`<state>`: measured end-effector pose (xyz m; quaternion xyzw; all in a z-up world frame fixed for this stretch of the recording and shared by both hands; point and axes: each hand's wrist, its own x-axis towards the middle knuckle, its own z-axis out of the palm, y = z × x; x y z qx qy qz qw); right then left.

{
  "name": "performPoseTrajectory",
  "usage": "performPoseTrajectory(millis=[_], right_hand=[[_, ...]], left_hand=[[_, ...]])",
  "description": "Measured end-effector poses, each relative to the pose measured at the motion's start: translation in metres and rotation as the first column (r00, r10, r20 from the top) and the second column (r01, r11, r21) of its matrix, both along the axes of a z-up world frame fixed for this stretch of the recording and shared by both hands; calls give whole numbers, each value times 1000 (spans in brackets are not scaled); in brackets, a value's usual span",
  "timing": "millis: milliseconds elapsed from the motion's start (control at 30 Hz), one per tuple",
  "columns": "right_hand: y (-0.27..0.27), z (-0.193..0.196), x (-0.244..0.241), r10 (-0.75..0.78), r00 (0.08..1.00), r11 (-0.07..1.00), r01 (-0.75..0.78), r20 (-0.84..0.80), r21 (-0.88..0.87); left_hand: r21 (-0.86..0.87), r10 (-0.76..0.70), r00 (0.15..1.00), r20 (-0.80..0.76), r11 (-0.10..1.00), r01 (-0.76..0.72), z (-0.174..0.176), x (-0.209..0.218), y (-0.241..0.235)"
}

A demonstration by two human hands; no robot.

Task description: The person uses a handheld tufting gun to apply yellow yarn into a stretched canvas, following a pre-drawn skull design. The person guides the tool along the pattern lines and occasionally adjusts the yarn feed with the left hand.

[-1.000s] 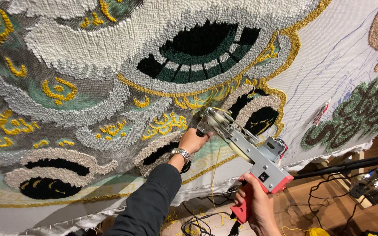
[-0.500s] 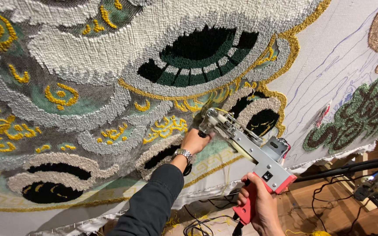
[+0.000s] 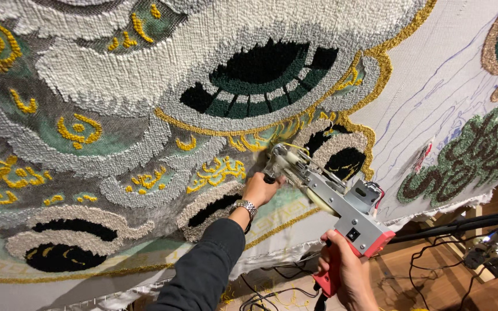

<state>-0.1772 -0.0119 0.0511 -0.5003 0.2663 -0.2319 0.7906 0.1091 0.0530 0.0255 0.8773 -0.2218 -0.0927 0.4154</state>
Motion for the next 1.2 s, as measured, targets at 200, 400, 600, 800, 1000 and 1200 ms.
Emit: performPoseTrajectory(millis=[200, 400, 600, 800, 1000, 1200], right_hand=[[4, 15, -4, -64, 993, 997, 60, -94, -44], [-6, -2, 1, -79, 995, 987, 86, 56, -135], [-14, -17, 6, -91, 996, 990, 90, -4, -105], [-19, -20, 6, -78, 994, 989, 87, 82, -117], [-18, 2, -7, -58, 998, 996, 59, 28, -70], [-47, 20, -30, 25, 999, 997, -28, -32, -65]], left_hand=[[-207, -36, 999, -9, 978, 33, -11, 0, -8], [-275, -34, 998, 57, 960, 48, -9, -5, -11], [-214, -21, 1000, 17, 976, 24, 2, -7, -6], [-304, -43, 997, 62, 951, 60, 3, -8, -11], [-360, -34, 994, 105, 930, 70, -14, 1, -24], [-753, -506, 860, -62, 590, 292, -54, 8, -58]])
